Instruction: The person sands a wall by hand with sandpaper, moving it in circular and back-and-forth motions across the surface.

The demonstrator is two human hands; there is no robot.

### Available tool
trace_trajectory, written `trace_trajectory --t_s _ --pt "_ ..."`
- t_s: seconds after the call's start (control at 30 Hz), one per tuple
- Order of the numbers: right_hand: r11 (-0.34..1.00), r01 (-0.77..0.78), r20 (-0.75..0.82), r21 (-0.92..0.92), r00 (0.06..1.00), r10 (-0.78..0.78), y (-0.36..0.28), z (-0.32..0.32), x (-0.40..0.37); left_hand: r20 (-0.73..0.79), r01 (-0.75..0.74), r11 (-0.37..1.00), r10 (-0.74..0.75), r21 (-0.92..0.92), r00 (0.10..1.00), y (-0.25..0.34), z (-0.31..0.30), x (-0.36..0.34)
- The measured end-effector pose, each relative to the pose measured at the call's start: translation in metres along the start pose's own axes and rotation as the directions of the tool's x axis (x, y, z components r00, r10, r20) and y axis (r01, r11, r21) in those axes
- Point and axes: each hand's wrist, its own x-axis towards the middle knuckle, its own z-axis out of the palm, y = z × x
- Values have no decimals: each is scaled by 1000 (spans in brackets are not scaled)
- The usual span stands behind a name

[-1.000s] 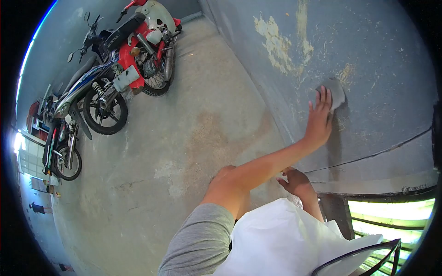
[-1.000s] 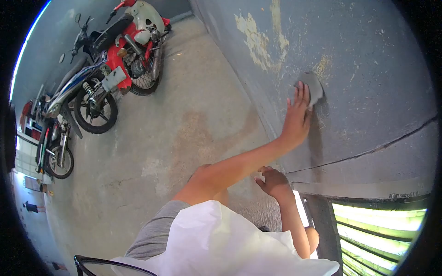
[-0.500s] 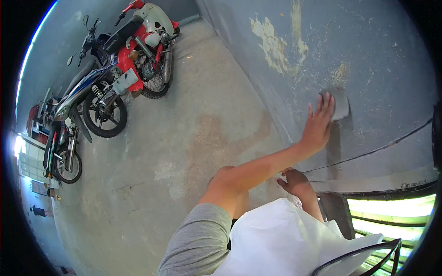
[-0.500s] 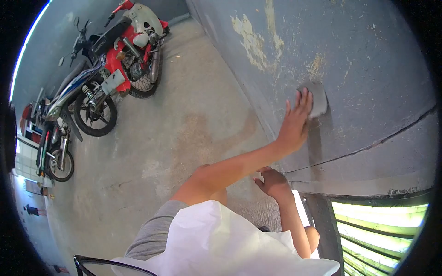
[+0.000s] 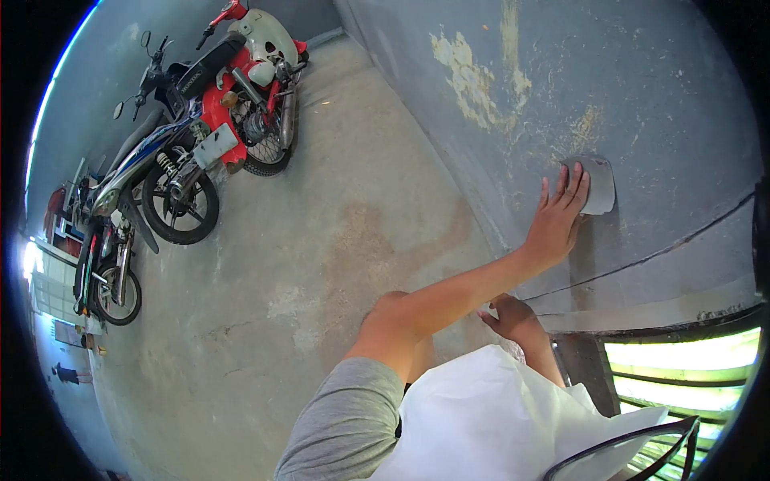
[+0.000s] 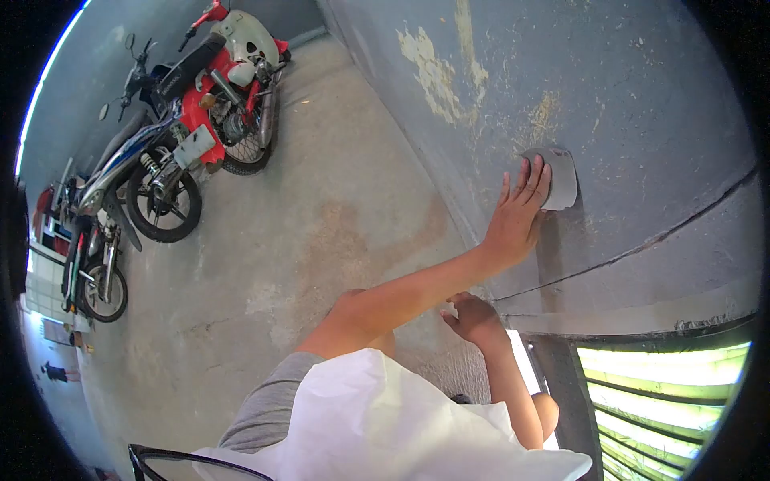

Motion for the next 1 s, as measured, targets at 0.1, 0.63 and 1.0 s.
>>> trace_trajectory --t_s 0.1,0.63,1.0 --pt "1000 -5 -7 28 1000 6 2 4 -2 161 -109 989 92 102 983 12 -7 -11" --pt "999 -25 -12 -47 1000 25 6 12 -3 189 -162 982 142 95 972 11 -5 -19" --pt "1000 -24 -13 0 1000 24 16 17 -11 181 -221 955 185 200 966 -5 -1 -15"
